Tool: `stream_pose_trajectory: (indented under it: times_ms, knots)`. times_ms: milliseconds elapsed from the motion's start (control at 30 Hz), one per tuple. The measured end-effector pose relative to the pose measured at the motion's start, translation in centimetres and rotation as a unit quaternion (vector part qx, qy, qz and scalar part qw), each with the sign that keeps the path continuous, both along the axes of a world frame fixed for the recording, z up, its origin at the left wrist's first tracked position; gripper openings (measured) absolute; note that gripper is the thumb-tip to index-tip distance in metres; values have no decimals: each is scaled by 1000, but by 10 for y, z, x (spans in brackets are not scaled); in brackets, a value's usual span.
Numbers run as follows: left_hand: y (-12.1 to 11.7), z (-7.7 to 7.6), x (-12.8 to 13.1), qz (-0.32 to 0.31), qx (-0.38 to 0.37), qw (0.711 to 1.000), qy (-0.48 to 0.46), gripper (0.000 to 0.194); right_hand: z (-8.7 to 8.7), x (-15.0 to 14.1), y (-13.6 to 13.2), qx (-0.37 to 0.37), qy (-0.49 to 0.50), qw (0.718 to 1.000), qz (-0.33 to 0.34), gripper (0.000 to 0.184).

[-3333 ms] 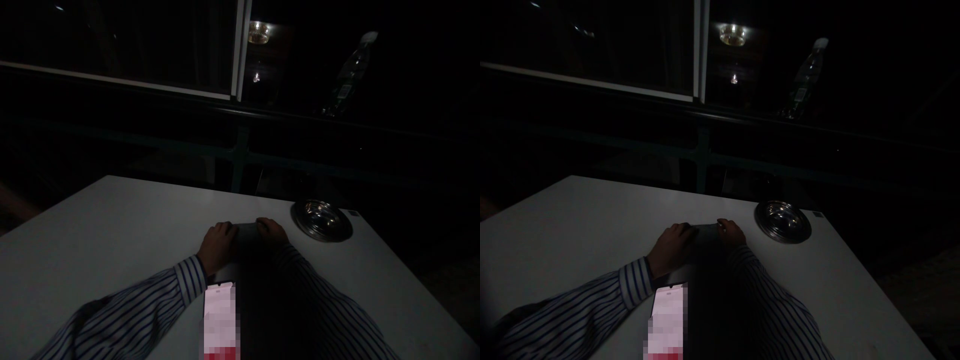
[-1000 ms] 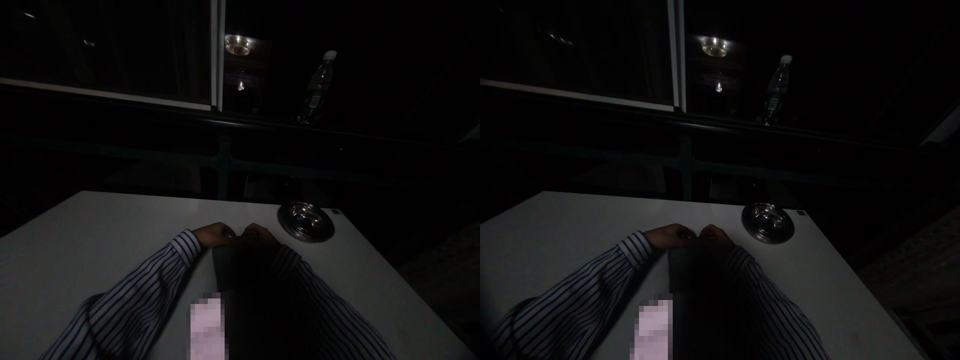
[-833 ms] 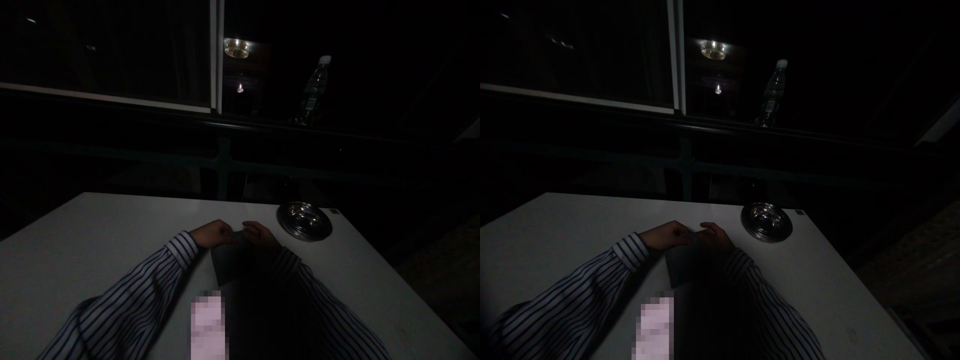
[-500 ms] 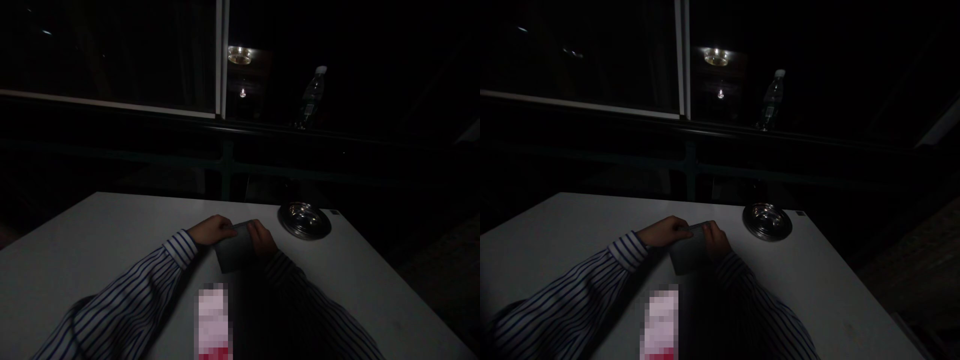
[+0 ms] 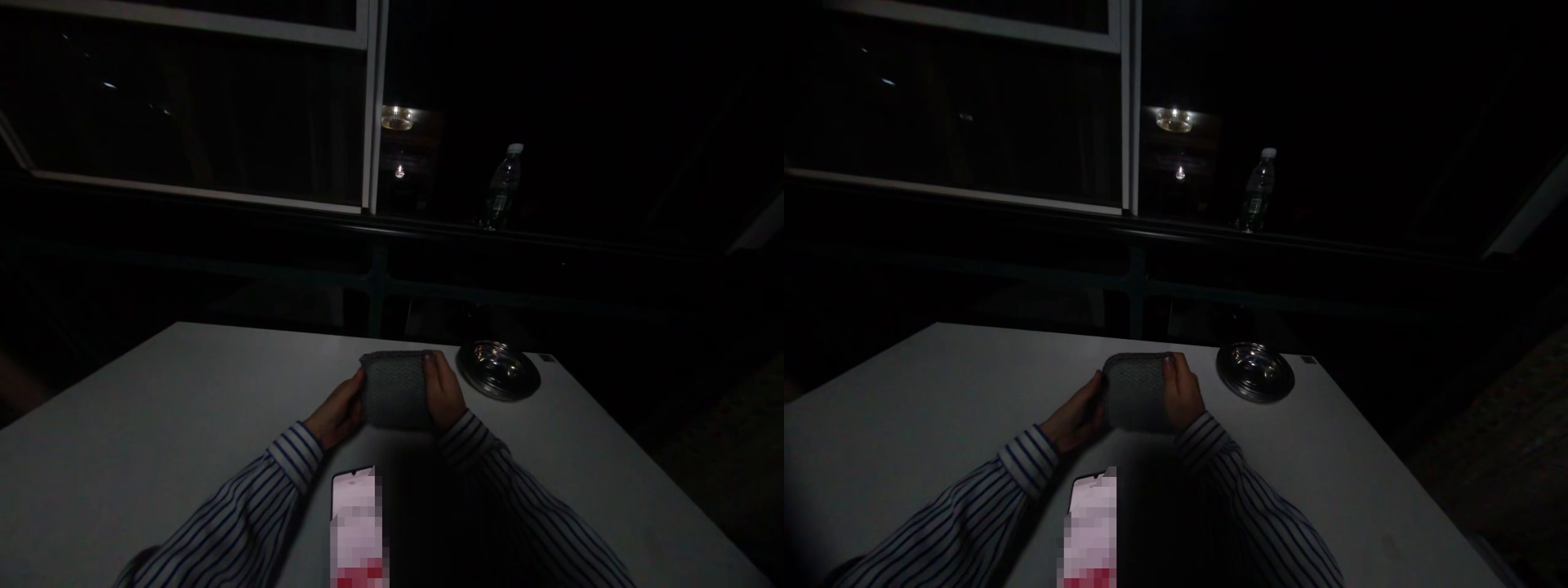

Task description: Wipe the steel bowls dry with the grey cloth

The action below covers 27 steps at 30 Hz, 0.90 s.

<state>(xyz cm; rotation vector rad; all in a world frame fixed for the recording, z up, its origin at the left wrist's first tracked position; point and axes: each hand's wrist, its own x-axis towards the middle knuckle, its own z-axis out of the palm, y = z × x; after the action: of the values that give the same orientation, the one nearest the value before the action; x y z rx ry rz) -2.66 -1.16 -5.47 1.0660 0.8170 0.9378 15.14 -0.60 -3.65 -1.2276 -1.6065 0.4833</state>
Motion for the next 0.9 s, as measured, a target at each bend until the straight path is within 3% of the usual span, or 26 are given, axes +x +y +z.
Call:
stream_pose_trajectory:
  times_ms: [67,233,400,533,633,767,900]
  knots:
    - [-4,7,6,14,8,999,-35,49,-1,0,-1,-1,1,1000,-1,26]
    - [-11,21,18,165,47,984,-41,43,-5,-2,-4,-16,-2,1000,-9,24]
    - [-10,17,22,281,107,951,69,39,-9,-4,-4,-43,8,999,-20,23]
    - [-4,16,21,332,177,915,148,36,-17,-4,-2,-82,37,996,-19,32]
    - [0,17,23,341,192,907,157,35,-28,-3,-3,-118,42,992,-12,35]
    - [-2,13,28,313,119,935,119,38,-41,1,-6,-139,25,989,-36,31]
    - [-7,0,34,182,-34,983,6,47,-44,9,-7,-148,9,986,-72,27]
